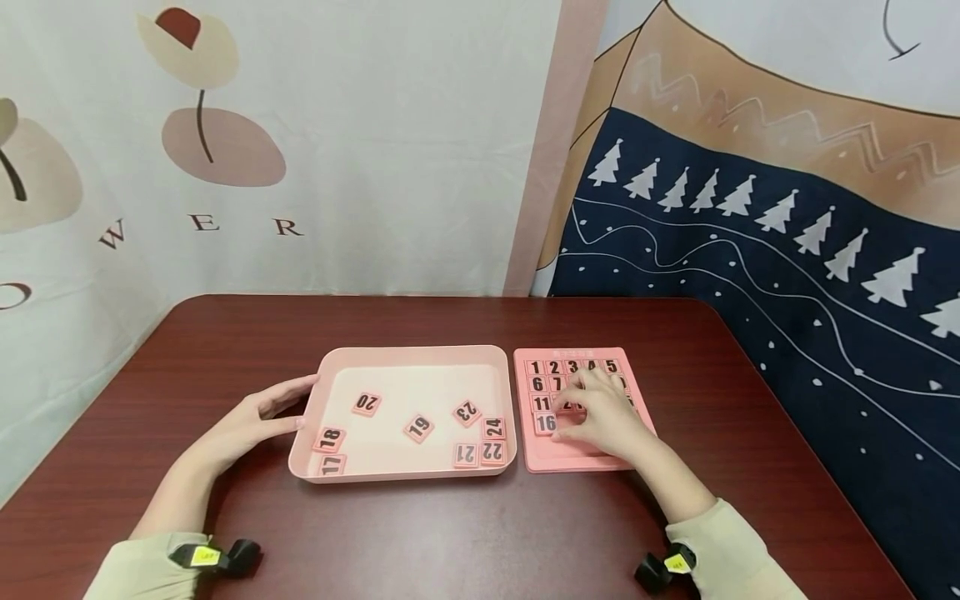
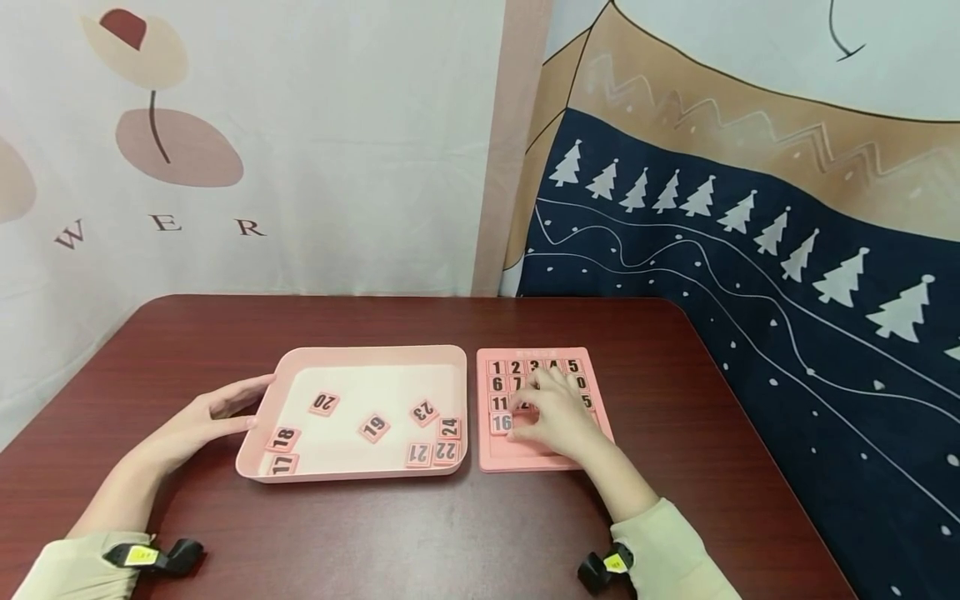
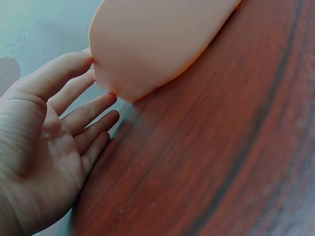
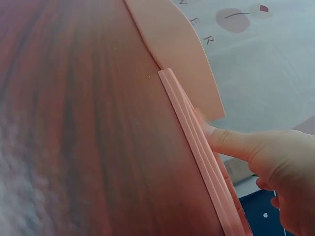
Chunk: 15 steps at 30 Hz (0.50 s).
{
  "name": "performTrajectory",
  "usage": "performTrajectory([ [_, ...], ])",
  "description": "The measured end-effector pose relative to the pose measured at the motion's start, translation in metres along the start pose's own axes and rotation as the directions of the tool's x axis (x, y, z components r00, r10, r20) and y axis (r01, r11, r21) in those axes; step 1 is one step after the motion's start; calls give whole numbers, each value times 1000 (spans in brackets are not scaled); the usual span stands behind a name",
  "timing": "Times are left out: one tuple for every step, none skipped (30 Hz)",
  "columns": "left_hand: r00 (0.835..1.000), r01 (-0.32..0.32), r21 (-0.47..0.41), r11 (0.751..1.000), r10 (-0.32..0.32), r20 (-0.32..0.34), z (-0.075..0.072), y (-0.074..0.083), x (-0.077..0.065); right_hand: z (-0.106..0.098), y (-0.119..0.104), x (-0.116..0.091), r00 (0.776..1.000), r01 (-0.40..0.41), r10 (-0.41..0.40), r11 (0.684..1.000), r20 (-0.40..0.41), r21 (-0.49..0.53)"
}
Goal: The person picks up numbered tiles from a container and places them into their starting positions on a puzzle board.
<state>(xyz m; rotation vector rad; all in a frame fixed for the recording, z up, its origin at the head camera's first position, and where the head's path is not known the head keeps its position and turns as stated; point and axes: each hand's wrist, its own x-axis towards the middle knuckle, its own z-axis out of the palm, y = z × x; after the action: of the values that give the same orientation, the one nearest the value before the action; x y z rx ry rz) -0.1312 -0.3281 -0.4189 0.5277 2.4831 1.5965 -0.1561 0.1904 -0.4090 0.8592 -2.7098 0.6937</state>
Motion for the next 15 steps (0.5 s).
performTrajectory([
  [1000,-1,2,1000,1,1,0,0,0,0,0,0,1000,-1,1,1000,4,-3],
  [1000,-2,5,1000,2,0,0,0,0,-1,-1,0,1000,-4,4,1000,8,-3],
  [1000,-2,7,1000,2,0,0,0,0,-1,-2,0,1000,-8,8,1000,12,-7],
  [1000,-2,9,1000,2,1,0,0,1,0,-2,0,1000,-13,13,1000,15,-12],
  [1000,-2,9,1000,2,1,0,0,1,0,-3,0,1000,-18,18,1000,16,-14],
  [1000,-2,11,1000,2,1,0,0,1,0,-3,0,1000,-23,23,1000,18,-17],
  [1000,2,9,1000,-2,1,0,0,1,1,-3,0,999,-28,28,999,19,-18],
  [1000,3,8,1000,-3,1,0,0,1,1,-4,0,999,-30,30,999,19,-19],
  [1000,3,7,1000,-3,2,0,0,1,1,-4,0,999,-31,32,999,20,-21],
  [1000,3,5,1000,-3,2,-1,0,0,1,-4,0,999,-30,31,999,19,-22],
  [1000,2,2,1000,-2,1,-1,0,0,2,-4,0,999,-29,30,999,19,-22],
  [1000,0,1,1000,0,1,-1,0,0,2,-4,0,999,-29,29,999,19,-22],
  [1000,-1,-1,1000,1,1,-1,0,0,2,-4,0,999,-27,28,999,19,-20],
  [1000,-3,-2,1000,3,1,-1,0,0,1,-4,0,999,-27,28,999,20,-21],
  [1000,-5,-4,1000,5,1,0,0,0,1,-4,0,999,-26,27,999,23,-20],
])
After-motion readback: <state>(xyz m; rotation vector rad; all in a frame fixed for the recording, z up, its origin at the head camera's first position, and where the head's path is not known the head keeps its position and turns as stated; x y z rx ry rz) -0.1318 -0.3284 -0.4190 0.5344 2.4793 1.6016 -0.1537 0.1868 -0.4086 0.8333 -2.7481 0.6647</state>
